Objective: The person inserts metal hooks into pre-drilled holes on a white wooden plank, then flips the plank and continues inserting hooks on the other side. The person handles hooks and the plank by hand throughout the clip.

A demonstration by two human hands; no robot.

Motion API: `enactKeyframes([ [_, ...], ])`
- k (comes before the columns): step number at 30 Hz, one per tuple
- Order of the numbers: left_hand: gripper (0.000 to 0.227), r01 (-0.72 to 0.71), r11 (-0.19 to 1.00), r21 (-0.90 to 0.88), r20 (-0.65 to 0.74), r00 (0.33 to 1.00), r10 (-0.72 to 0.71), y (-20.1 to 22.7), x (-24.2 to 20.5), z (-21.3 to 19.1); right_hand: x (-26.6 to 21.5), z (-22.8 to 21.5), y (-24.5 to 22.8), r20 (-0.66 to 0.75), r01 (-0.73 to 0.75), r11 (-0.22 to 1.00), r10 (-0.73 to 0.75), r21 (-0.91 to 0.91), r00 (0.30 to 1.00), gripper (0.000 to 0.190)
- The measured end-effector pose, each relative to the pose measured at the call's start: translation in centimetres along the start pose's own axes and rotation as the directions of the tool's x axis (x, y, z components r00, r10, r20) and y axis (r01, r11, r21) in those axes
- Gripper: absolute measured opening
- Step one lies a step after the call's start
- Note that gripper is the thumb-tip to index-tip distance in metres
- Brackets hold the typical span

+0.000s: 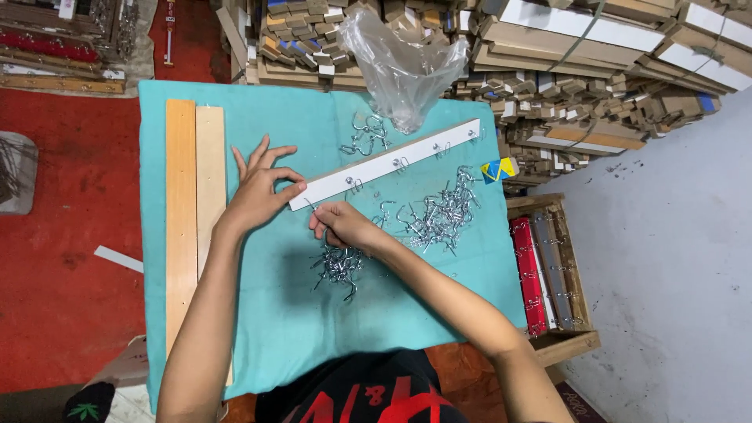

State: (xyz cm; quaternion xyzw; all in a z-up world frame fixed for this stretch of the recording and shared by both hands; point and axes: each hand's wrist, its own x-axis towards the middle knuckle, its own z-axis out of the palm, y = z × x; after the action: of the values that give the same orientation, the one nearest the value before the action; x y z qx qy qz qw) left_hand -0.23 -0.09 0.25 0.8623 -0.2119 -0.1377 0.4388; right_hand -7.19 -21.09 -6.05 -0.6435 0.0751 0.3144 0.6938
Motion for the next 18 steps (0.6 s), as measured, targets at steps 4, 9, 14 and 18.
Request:
enactKeyframes([
  [4,0.019,-0.017,1.000,-0.012,-0.020,1.000,0.017,0.0,0.0,0.1,0.3,0.5,0.0,-0.041,0.006,0.999,-0.007,-0.039,0.999,0.031],
  [9,0.018,-0.024,1.000,-0.002,-0.021,0.999,0.024,0.2,0.3,-0.2,0.6,0.4,0.2,-0.069,0.005,0.997,-0.010,-0.074,0.998,0.031],
  [14,0.017,-0.033,0.999,-0.025,-0.020,0.999,0.033,0.6,0.2,-0.4,-0.2,1.3,-2.0,-0.027,-0.034,0.998,0.033,-0.046,0.999,0.030],
  [18,0.015,-0.036,0.997,-0.062,-0.023,0.999,0.034,0.5,0.3,-0.4,-1.4,2.1,-4.7,0.051,-0.130,0.991,0.128,0.032,0.990,0.030],
])
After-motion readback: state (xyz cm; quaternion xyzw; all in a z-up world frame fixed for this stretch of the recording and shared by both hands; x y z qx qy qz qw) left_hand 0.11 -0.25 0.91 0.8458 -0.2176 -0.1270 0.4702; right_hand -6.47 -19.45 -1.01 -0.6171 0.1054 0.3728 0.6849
